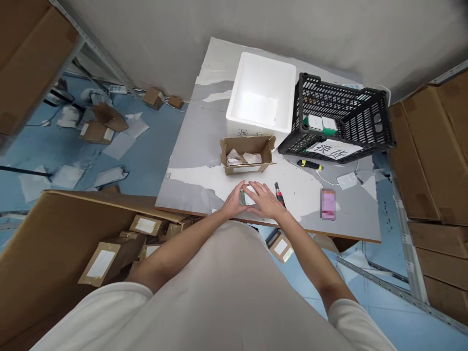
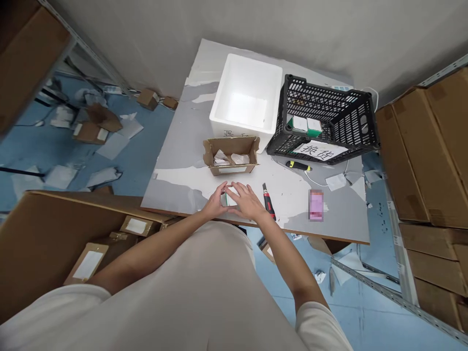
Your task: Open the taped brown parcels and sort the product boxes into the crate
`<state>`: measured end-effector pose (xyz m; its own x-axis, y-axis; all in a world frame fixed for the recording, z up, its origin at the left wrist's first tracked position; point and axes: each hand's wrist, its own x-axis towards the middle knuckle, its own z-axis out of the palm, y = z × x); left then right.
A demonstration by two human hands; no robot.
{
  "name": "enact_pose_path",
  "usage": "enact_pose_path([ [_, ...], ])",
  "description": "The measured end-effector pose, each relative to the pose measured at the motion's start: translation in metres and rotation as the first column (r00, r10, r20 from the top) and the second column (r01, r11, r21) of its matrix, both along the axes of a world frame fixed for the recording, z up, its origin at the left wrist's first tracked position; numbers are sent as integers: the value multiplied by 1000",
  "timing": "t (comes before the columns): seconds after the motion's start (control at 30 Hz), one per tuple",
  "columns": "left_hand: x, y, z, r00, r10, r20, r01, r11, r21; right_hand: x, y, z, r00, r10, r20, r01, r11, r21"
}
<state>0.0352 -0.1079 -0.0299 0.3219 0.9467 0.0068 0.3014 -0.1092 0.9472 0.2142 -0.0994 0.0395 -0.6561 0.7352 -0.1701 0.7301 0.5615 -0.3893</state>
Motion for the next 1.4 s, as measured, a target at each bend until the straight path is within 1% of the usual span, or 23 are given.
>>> enact_pose_path([
  [0.1, -3, 1, 0, 1000, -20, 6, 20, 1000, 17, 3, 7, 2, 998, 48, -29, -48, 999, 23],
  [0.2, -4, 2, 1, 999, -40, 19, 39, 999, 33, 9, 12, 3, 996, 49, -75, -46, 998, 42],
  [0.27, -4, 4, 1, 999, -42, 29, 42, 999, 30, 11, 12, 3, 994, 90, -66, -87, 995, 46],
  [0.33, -4, 5, 1, 998, -39, 43, 38, 999, 22, 11, 12, 0, 990, 141, -26, -140, 989, 44],
  [0.37, -4, 6, 1, 998, -39, 48, 38, 999, 17, 10, 10, -1, 989, 146, 1, -146, 988, 46],
  [0.53, -5, 5, 2, 997, -58, 43, 58, 998, 0, -2, 2, -3, 985, 77, 153, -89, 993, 75],
  [0.63, -6, 5, 4, 998, -58, 15, 58, 998, -2, -11, -2, -1, 980, 31, 196, -51, 994, 99],
  [0.7, -9, 7, 6, 993, -113, -40, 114, 993, 8, -12, -3, -1, 979, -15, 204, -8, 994, 111],
  [0.73, -12, 8, 8, 984, -158, -76, 160, 987, 13, -9, -2, -1, 980, -15, 198, -5, 995, 99],
  [0.8, -20, 13, 14, 956, -245, -162, 254, 967, 36, 0, 0, -3, 986, 38, 162, -45, 998, 42],
  [0.87, -31, 21, 23, 924, -280, -261, 317, 942, 112, 10, 2, -7, 990, 84, 111, -85, 996, 3],
  [0.93, -40, 31, 33, 899, -245, -364, 345, 907, 241, 15, 3, -13, 996, 49, 76, -50, 999, 17],
  [1.0, -46, 44, 41, 879, -135, -458, 318, 882, 348, 12, 2, -20, 999, -18, 49, 15, 999, 42],
  [1.07, -46, 58, 46, 838, 18, -545, 237, 888, 393, 7, 2, -24, 996, -89, 16, 88, 994, 68],
  [1.13, -41, 71, 47, 773, 137, -620, 163, 901, 402, 10, 4, -17, 982, -181, -56, 186, 974, 128],
  [1.17, -38, 76, 47, 745, 167, -646, 147, 903, 403, 17, 5, -8, 967, -229, -115, 247, 953, 176],
  [1.2, -36, 81, 46, 727, 182, -662, 145, 902, 408, 29, 8, 6, 944, -272, -188, 311, 922, 229],
  [1.27, -33, 86, 41, 716, 203, -668, 153, 888, 433, 66, 15, 45, 881, -330, -339, 443, 829, 342],
  [1.3, -33, 88, 38, 718, 217, -662, 153, 878, 454, 90, 22, 70, 847, -353, -397, 505, 767, 396],
  [1.33, -34, 89, 34, 721, 235, -652, 149, 866, 477, 117, 31, 96, 811, -387, -438, 572, 680, 458],
  [1.37, -34, 90, 30, 725, 252, -641, 143, 856, 498, 146, 44, 121, 774, -433, -462, 632, 581, 513],
  [1.4, -35, 91, 27, 729, 267, -631, 135, 847, 515, 175, 60, 144, 727, -480, -492, 686, 462, 563],
])
